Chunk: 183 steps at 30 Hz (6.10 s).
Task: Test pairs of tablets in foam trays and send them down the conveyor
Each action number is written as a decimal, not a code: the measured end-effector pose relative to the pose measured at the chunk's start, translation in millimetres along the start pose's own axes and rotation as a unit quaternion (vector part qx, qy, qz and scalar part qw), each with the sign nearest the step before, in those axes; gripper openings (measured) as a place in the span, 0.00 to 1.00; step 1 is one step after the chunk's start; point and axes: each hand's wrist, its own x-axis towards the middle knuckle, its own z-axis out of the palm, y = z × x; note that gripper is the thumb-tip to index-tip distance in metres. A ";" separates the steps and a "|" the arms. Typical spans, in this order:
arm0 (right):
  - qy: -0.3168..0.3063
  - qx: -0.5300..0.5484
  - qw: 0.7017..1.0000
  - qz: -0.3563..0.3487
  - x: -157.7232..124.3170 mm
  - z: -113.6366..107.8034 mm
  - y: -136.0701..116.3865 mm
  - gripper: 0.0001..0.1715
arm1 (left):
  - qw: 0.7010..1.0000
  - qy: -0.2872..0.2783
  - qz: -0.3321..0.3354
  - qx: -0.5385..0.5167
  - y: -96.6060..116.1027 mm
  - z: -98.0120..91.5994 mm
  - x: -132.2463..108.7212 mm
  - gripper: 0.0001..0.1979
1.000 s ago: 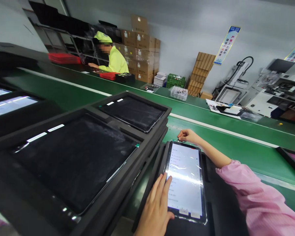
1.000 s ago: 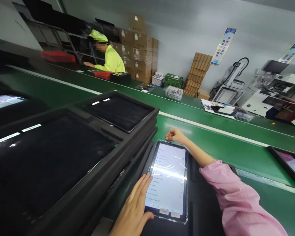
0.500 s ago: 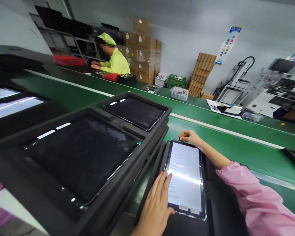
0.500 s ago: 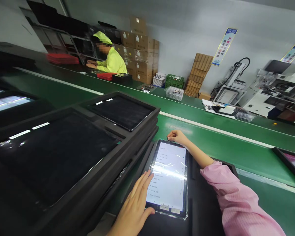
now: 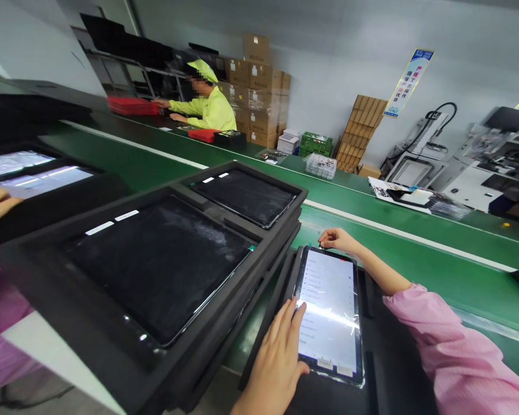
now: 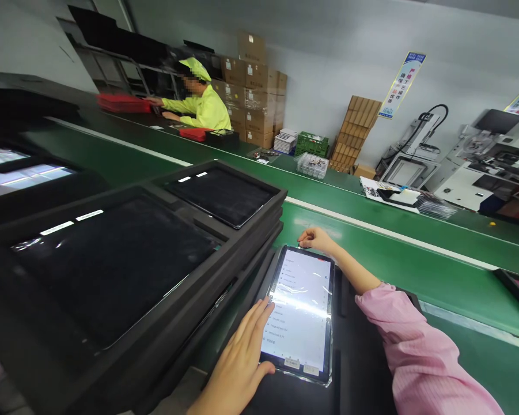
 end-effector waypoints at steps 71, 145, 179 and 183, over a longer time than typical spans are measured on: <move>0.355 -0.318 0.818 -0.322 -278.3 70.5 15.0 0.22 | 0.988 0.005 0.105 0.109 -2.4 -13.1 27.2 0.45; 0.272 -0.096 0.957 -0.008 -246.7 85.3 42.0 0.20 | 0.998 0.051 0.042 -0.006 -13.3 -6.1 21.7 0.37; 0.155 0.535 0.826 0.090 -195.1 111.3 14.2 0.31 | 0.994 -0.039 -0.090 -0.039 -17.5 -24.0 129.2 0.36; 0.172 0.532 0.825 0.085 -195.1 110.9 12.8 0.31 | 0.996 -0.023 -0.083 -0.008 -21.0 -12.4 135.3 0.36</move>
